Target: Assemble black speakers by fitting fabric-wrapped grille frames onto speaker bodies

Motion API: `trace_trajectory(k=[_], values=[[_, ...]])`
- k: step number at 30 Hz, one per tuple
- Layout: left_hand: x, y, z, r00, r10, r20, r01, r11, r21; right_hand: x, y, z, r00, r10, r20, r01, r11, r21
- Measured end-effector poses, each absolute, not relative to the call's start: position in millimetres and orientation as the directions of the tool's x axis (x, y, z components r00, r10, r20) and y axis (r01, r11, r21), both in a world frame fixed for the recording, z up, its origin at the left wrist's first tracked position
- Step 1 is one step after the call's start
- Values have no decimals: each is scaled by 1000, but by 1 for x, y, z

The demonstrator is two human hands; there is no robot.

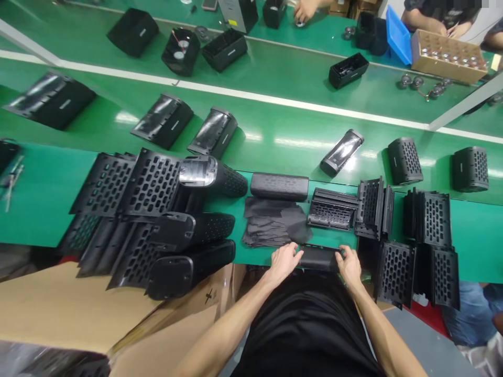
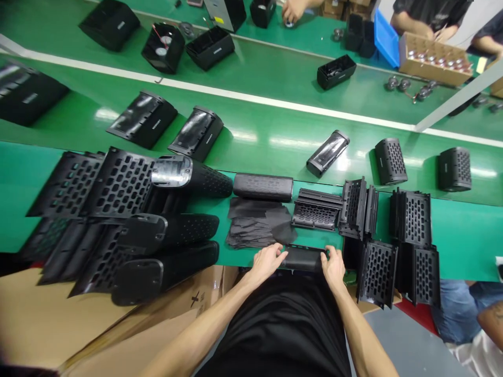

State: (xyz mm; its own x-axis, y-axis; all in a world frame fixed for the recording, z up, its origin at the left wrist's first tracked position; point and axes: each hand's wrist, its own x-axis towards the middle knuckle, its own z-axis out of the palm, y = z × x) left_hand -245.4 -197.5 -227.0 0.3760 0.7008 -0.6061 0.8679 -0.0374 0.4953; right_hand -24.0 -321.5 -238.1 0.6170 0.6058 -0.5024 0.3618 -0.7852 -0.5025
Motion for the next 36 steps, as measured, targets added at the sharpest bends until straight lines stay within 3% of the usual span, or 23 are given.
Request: trace_trajectory(k=[6, 10, 12, 16, 20, 25, 31, 36], values=[[-251, -204, -230, 366, 671, -644, 792, 139, 594, -15, -317, -215, 445, 747, -494, 238, -631, -739], [-261, -198, -211, 342, 722, -602, 712, 219, 667, -2, -314, -186, 364, 776, -515, 97, -582, -807], [-263, -193, -195, 347, 705, -618, 577, 359, 734, 4, -311, -172, 340, 776, -531, 30, -573, -819], [-258, -178, -163, 557, 571, -603, 204, 610, 766, 6, -299, -152, 292, 768, -570, -113, -564, -818], [-251, -164, -140, 578, 642, -504, 132, 535, 834, -2, -285, -137, 263, 758, -597, -274, -534, -800], [-252, -154, -132, 541, 707, -456, 197, 421, 886, -9, -272, -126, 341, 785, -517, -184, -484, -855], [-258, -145, -134, 570, 725, -387, 96, 409, 908, -11, -263, -122, 405, 807, -430, -131, -415, -901], [-261, -135, -129, 577, 735, -357, 119, 357, 926, -15, -258, -114, 436, 817, -377, -85, -380, -921]])
